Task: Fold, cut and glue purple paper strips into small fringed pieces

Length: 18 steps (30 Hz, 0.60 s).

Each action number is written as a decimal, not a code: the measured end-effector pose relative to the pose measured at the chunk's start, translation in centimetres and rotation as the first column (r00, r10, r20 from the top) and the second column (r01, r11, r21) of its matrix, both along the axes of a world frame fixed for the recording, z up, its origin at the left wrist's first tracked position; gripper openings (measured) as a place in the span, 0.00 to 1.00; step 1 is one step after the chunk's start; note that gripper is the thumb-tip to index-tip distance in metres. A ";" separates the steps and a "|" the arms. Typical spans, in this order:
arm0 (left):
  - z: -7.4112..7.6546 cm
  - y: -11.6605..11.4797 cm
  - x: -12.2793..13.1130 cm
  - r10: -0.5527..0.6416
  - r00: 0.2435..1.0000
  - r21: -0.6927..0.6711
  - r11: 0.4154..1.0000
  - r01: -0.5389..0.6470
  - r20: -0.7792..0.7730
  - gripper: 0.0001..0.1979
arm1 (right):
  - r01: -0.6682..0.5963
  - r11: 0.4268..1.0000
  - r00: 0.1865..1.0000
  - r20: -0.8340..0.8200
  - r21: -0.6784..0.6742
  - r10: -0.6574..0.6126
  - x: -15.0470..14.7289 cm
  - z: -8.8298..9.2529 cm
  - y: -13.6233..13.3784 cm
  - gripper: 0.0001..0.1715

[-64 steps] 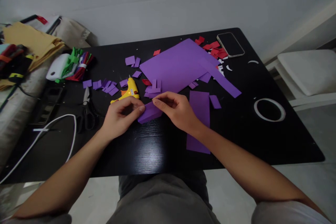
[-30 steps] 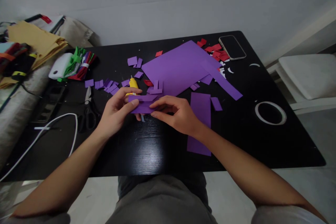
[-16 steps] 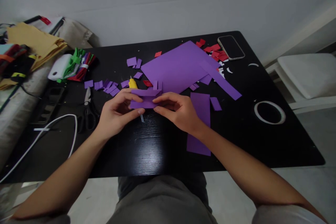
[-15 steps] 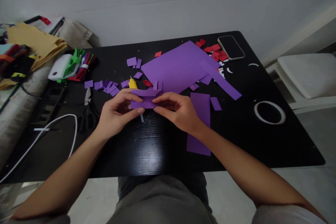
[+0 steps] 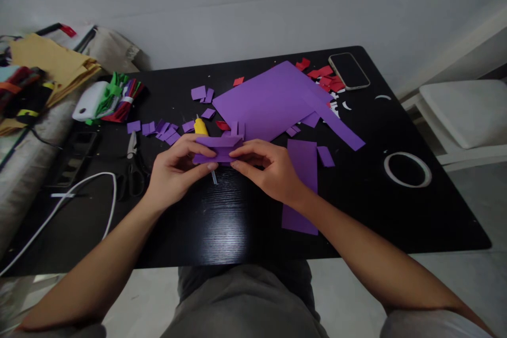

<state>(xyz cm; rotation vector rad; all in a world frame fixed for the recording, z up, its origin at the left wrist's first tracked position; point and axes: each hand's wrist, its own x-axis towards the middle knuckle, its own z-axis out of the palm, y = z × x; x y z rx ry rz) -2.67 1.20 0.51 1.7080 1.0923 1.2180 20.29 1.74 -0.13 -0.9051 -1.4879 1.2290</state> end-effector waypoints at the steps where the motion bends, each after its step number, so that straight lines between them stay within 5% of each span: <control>1: 0.1 0.0 0.1 0.006 1.000 0.015 1.000 -0.006 -0.002 0.07 | 0.006 1.000 1.000 -0.001 -0.001 -0.006 0.0 0.0 0.0 0.09; 13: 0.3 -0.4 0.7 0.069 0.987 -0.109 0.993 -0.053 0.146 0.07 | 0.086 0.992 0.996 -0.019 -0.088 -0.088 -0.3 0.1 0.0 0.04; 18: 0.6 -0.5 1.1 0.105 0.972 -0.139 0.987 -0.076 0.212 0.11 | 0.091 0.981 0.993 -0.056 -0.174 -0.102 -0.4 0.2 0.1 0.11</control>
